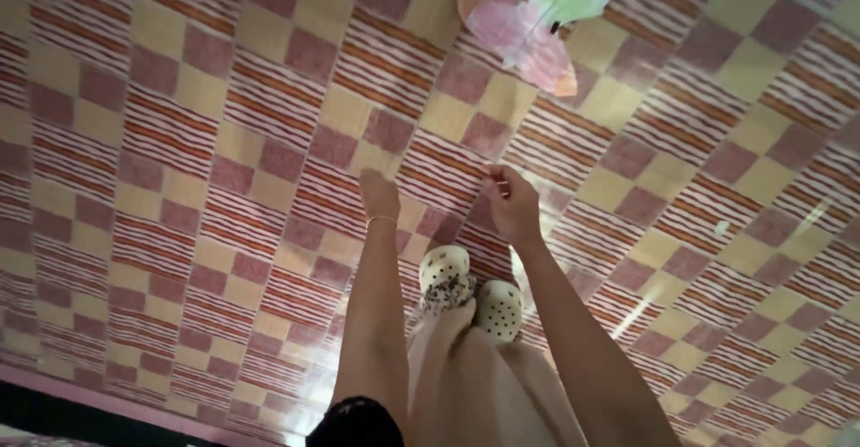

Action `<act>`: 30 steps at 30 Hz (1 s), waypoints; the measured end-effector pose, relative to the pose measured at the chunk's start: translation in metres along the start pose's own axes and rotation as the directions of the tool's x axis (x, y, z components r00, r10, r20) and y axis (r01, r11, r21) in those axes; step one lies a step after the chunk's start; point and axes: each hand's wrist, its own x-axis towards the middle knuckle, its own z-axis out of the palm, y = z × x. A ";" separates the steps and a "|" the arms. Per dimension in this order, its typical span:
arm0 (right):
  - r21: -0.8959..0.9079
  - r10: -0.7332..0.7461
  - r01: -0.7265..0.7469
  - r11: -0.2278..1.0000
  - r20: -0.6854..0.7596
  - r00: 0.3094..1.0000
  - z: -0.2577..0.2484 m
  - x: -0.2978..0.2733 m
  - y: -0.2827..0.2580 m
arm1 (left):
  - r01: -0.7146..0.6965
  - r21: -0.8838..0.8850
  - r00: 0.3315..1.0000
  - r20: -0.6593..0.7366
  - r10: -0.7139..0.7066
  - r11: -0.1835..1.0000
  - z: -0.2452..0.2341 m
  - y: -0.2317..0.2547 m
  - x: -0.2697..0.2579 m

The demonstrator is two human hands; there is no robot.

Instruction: The person is seen collecting various paper crafts and folding a patterned cloth in a home environment.

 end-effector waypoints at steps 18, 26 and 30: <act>-0.008 -0.178 0.178 0.984 -0.023 0.984 -0.213 -0.061 -0.239 | 0.532 -0.723 0.742 0.649 0.169 0.441 -0.222 0.426 -0.197; -0.094 -0.089 0.081 0.992 -0.081 0.993 -0.341 0.020 -0.305 | 0.336 -0.768 0.861 0.485 0.152 0.546 -0.160 0.508 -0.143; -0.401 -0.230 0.199 0.894 -0.031 0.973 -0.384 0.103 -0.333 | 0.434 -0.851 0.871 0.480 0.104 0.295 -0.119 0.580 -0.118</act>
